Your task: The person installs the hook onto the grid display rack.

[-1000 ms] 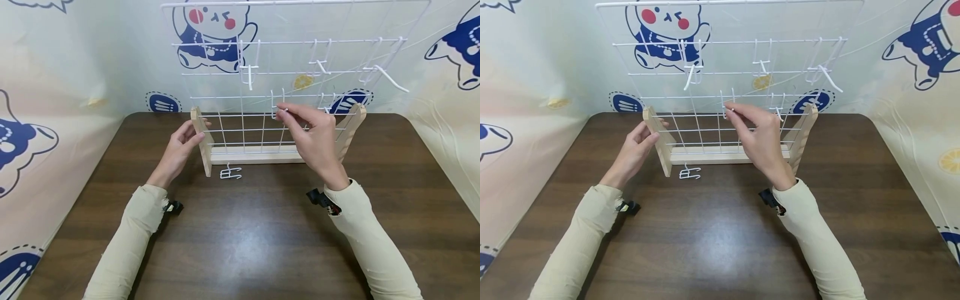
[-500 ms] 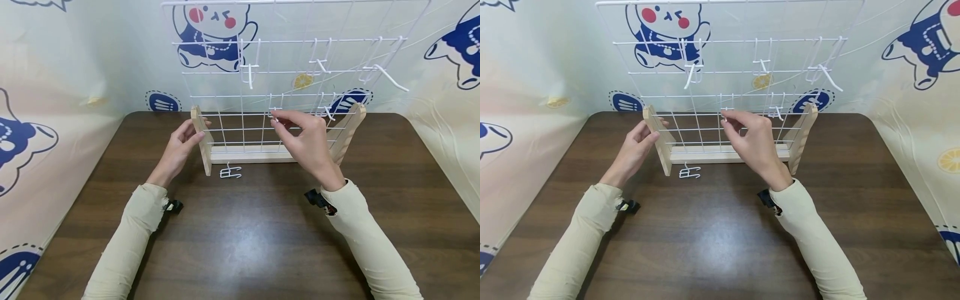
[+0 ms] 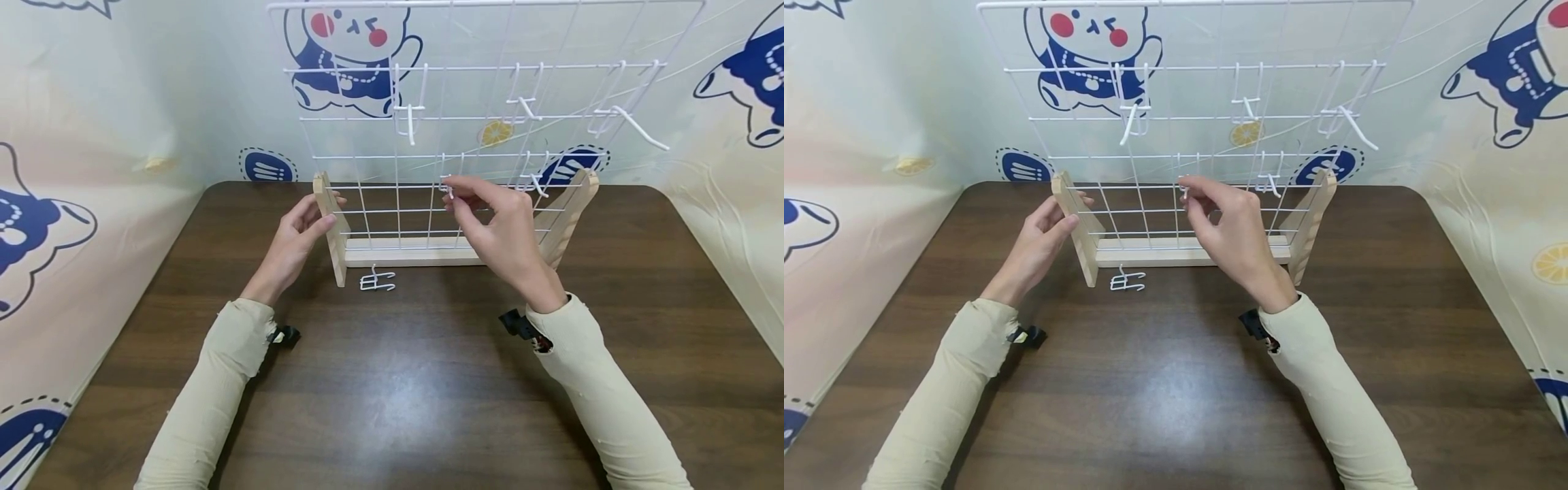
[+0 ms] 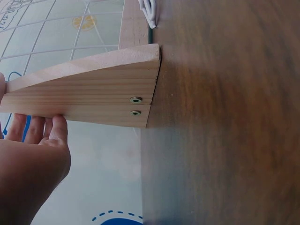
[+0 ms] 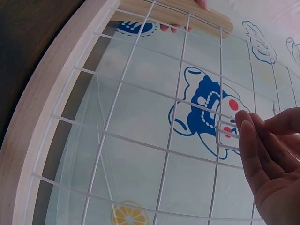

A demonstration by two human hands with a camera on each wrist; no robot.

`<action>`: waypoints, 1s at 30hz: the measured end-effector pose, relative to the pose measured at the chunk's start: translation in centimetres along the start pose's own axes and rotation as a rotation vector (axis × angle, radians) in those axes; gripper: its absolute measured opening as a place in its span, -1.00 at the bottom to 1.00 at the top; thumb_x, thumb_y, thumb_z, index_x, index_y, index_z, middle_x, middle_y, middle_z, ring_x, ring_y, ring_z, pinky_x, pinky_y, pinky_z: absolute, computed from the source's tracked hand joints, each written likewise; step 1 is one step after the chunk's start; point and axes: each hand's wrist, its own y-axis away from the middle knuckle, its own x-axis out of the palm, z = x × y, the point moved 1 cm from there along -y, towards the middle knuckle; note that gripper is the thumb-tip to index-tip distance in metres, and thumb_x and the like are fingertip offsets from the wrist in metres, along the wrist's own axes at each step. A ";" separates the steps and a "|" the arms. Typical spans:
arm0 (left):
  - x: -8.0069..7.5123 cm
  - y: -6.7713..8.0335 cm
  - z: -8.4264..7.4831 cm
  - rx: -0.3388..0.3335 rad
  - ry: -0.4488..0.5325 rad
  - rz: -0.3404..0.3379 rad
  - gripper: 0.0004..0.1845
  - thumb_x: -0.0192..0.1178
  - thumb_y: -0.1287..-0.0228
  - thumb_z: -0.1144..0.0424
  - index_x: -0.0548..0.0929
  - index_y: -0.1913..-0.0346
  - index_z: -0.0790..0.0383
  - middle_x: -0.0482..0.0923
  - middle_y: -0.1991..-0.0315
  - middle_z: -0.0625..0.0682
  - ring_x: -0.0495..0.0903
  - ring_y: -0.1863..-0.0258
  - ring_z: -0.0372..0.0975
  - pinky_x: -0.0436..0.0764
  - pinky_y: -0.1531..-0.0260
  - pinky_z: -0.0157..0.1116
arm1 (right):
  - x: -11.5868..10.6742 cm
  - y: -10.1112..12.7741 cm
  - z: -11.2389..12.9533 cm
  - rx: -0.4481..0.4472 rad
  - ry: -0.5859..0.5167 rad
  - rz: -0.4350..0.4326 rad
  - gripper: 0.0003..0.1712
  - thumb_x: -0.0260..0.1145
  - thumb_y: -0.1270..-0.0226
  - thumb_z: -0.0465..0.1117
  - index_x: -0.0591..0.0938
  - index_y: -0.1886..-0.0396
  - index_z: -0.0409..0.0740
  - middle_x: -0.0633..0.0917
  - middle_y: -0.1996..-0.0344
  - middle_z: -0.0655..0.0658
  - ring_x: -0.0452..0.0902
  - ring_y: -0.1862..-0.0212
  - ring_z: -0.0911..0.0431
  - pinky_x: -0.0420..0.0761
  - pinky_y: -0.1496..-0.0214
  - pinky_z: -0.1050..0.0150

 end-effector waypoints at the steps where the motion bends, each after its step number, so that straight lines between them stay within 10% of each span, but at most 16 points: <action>1: 0.0 0.0 0.0 0.001 0.000 0.000 -0.51 0.18 -0.45 0.25 0.41 -0.38 0.17 0.45 -0.30 0.14 0.35 -0.36 -0.05 0.27 -0.39 -0.03 | 0.0 0.0 0.0 -0.002 -0.005 -0.001 -0.71 0.24 -0.30 -0.49 0.74 0.05 -0.27 0.79 0.34 -0.11 0.72 0.34 0.08 0.62 0.20 0.46; 30: 0.1 0.1 -0.2 -0.002 -0.002 -0.001 -0.51 0.21 -0.44 0.22 0.42 -0.37 0.17 0.45 -0.31 0.14 0.34 -0.37 -0.01 0.26 -0.40 0.00 | -0.2 0.5 3.4 -0.140 -0.024 0.080 -0.67 0.10 -0.18 -0.52 0.71 0.17 -0.29 0.62 0.54 -0.05 0.43 0.53 0.25 0.45 0.48 0.43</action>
